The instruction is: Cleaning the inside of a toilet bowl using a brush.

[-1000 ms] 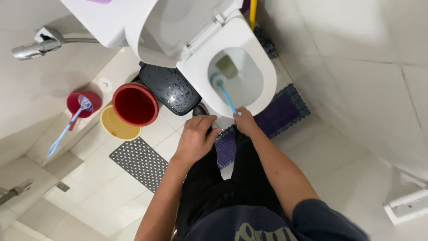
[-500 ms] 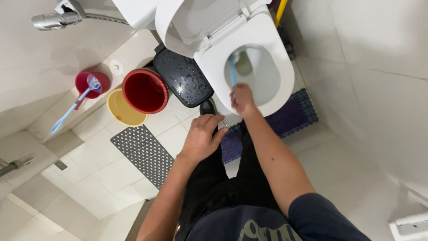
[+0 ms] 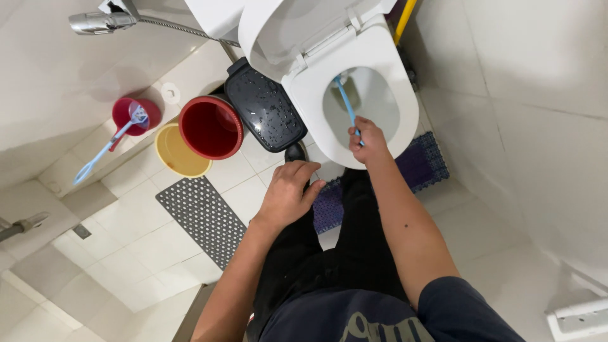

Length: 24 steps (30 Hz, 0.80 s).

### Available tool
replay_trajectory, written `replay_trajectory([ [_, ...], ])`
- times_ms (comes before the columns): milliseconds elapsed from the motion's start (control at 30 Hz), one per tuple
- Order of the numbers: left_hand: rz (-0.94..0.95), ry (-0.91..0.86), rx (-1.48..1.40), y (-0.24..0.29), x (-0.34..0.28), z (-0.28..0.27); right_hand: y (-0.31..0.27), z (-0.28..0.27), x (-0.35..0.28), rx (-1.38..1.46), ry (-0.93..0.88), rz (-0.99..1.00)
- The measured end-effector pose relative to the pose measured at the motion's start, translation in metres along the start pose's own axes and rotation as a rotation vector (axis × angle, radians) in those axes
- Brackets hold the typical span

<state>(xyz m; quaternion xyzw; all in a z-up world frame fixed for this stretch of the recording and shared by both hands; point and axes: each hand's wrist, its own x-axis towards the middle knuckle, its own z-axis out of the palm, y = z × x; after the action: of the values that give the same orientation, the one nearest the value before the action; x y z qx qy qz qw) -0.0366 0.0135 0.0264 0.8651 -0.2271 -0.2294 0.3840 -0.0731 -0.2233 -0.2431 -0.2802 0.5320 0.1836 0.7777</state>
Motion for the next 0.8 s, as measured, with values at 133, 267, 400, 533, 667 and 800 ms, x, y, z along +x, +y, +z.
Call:
replay_trajectory([
  [133, 0.057, 0.009, 0.019, 0.003, 0.002, -0.001, 0.011, -0.011, -0.038, -0.325, 0.048, -0.027],
  [267, 0.067, -0.007, 0.023, 0.009, 0.003, 0.0, 0.014, -0.054, -0.077, -0.765, 0.061, 0.055],
  [400, 0.088, -0.011, 0.028, 0.01, 0.005, 0.006, -0.006, -0.111, -0.068, -0.984, 0.042, 0.03],
  [533, 0.091, -0.039, 0.036, 0.007, 0.003, 0.012, -0.032, -0.103, -0.081, -1.581, 0.186, -0.119],
  [667, 0.077, -0.035, 0.032, 0.006, 0.001, 0.01, -0.028, -0.059, -0.074, -1.835, 0.299, -0.144],
  [800, 0.046, -0.042, 0.046, 0.007, -0.004, 0.003, 0.047, -0.091, 0.01, -1.709, 0.298, -0.31],
])
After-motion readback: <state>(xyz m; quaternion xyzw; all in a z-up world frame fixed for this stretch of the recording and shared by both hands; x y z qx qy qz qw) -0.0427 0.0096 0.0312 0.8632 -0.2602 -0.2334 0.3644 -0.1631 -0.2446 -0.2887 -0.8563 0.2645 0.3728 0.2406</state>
